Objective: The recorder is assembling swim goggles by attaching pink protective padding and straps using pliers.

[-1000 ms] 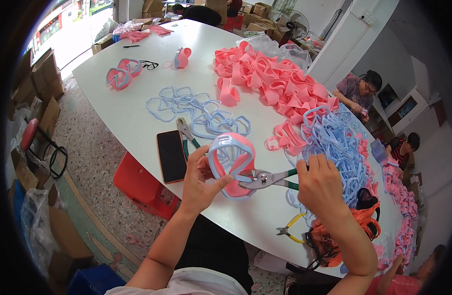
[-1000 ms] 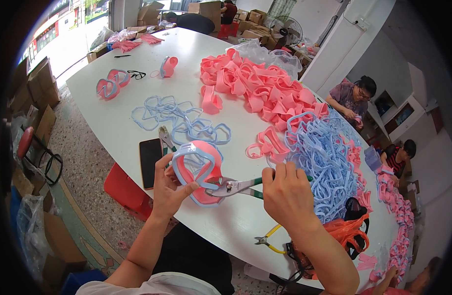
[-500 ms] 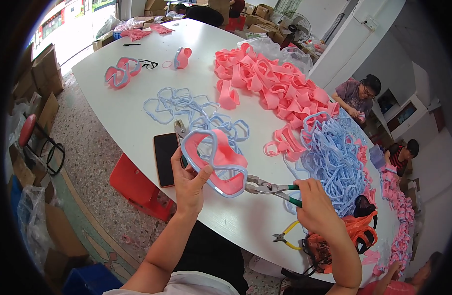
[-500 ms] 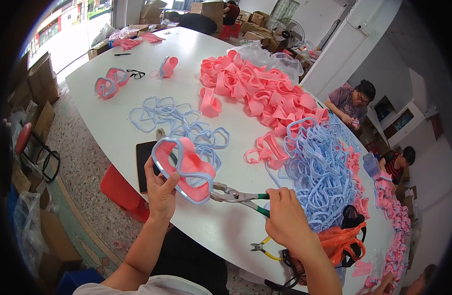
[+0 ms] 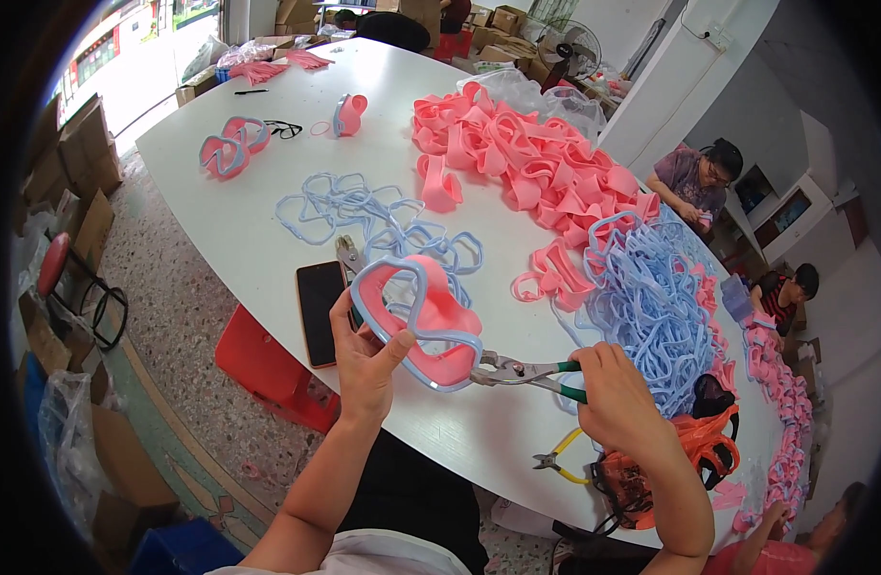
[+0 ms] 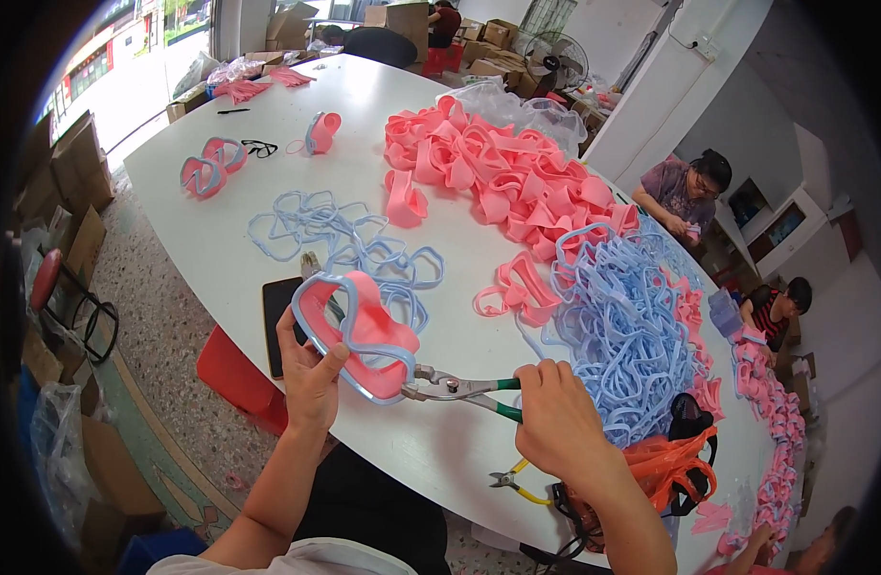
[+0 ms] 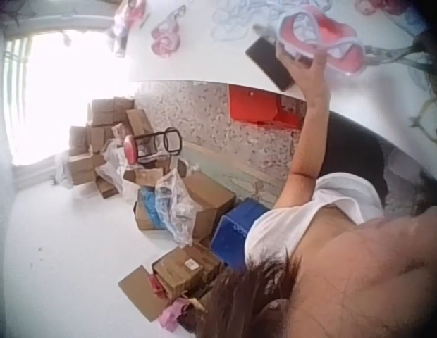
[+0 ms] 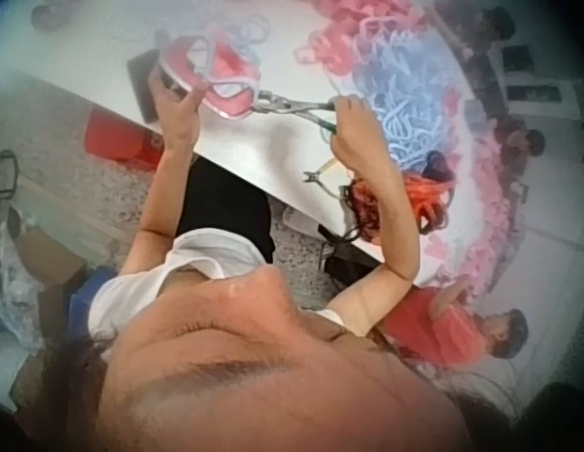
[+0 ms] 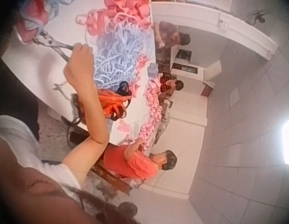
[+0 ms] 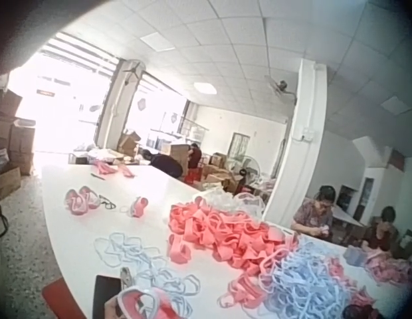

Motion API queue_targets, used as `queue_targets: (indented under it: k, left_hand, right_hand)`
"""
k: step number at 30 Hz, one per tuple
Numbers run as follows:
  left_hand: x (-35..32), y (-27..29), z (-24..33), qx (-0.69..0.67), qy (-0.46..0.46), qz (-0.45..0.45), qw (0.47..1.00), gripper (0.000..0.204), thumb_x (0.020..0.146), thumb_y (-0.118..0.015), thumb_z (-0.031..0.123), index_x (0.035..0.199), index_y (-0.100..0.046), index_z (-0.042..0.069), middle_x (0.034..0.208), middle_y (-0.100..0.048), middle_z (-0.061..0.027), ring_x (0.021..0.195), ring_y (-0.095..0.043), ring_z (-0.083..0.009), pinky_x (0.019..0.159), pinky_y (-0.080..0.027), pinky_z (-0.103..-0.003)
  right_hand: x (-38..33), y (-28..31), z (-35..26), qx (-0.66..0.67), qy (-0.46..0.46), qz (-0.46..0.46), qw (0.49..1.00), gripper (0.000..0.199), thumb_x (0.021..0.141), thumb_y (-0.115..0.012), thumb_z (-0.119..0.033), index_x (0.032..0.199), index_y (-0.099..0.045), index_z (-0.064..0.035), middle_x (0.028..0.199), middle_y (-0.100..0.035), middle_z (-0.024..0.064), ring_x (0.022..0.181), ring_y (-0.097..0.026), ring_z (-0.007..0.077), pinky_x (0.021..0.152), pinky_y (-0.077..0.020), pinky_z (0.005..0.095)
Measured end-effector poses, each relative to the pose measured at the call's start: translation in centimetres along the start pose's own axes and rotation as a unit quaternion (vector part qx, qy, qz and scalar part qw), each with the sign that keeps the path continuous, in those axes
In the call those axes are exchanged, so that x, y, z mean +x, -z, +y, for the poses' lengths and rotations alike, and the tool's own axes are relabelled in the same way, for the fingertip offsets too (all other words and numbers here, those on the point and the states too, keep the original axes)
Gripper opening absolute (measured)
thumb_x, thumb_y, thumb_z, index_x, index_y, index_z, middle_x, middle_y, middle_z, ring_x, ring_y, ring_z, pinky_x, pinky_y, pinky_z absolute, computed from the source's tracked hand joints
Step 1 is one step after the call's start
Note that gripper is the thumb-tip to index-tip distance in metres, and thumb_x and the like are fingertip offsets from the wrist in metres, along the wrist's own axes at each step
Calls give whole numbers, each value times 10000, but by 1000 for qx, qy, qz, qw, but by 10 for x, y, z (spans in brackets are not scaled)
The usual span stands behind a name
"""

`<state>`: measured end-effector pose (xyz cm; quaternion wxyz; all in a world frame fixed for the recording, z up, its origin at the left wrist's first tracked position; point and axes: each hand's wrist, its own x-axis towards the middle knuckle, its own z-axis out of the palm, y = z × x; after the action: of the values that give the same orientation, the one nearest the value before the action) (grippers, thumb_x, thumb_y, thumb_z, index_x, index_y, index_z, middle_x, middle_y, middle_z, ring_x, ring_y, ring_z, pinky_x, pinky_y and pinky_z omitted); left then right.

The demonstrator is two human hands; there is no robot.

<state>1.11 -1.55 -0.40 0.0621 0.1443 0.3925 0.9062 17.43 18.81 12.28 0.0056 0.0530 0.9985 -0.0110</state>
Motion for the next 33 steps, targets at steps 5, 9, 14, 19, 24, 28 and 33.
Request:
queue_targets:
  k: [5, 9, 14, 19, 24, 28, 33]
  left_hand:
    - [2, 1, 5, 19, -16, -6, 1000, 768, 798, -756, 54, 1379, -254, 77, 1273, -493, -143, 1135, -534, -198, 970, -466, -347]
    - [0, 3, 1, 30, -18, -11, 999, 776, 799, -753, 54, 1388, -248, 78, 1269, -497, -145, 1119, -544, -195, 959, -474, -348]
    - [-2, 7, -1, 35, -23, -16, 999, 779, 800, -749, 49, 1396, -247, 79, 1269, -499, -146, 1097, -562, -202, 953, -479, -352]
    - [2, 6, 0, -21, 14, -19, 1000, 802, 787, -770, 66, 1396, -249, 83, 1248, -517, -147, 1097, -567, -204, 951, -479, -355]
    - [0, 9, -1, 18, 14, -36, 999, 812, 764, -784, 64, 1399, -281, 110, 1332, -457, -104, 1200, -495, -210, 1029, -439, -383]
    - [1, 7, -1, 23, 23, -34, 999, 800, 766, -779, 56, 1394, -286, 104, 1323, -464, -117, 1185, -506, -210, 1021, -442, -378]
    - [-2, 11, -5, 74, -20, -50, 996, 802, 791, -769, 66, 1396, -242, 85, 1244, -514, -180, 1125, -554, -221, 956, -475, -368]
  right_hand:
    - [1, -8, -6, -43, -9, 34, 998, 238, 685, -530, 1, 920, -512, 33, 884, -539, 194, 848, -531, 366, 733, -447, 445]
    - [-2, -13, -11, -65, -30, 37, 997, 197, 683, -528, -29, 872, -497, 17, 853, -542, 195, 816, -543, 360, 708, -453, 451]
    - [-4, -11, -5, -32, -19, -7, 999, 289, 679, -542, -10, 961, -498, 33, 928, -527, 209, 886, -517, 371, 764, -438, 444]
    - [-2, -3, 5, 56, 24, -49, 997, 375, 676, -552, 14, 1044, -486, 45, 1007, -503, 221, 963, -484, 380, 821, -416, 435]
    - [-1, -8, 0, -19, -3, -35, 999, 283, 691, -544, -5, 966, -500, 45, 940, -536, 213, 916, -521, 376, 793, -437, 446]
    - [-2, -15, -1, -42, -15, -34, 998, 234, 696, -534, -28, 919, -508, 38, 887, -555, 205, 861, -542, 372, 749, -451, 446]
    - [-4, -15, -8, -82, -38, -23, 996, 218, 684, -532, -42, 892, -514, 21, 863, -561, 197, 835, -552, 350, 718, -453, 436]
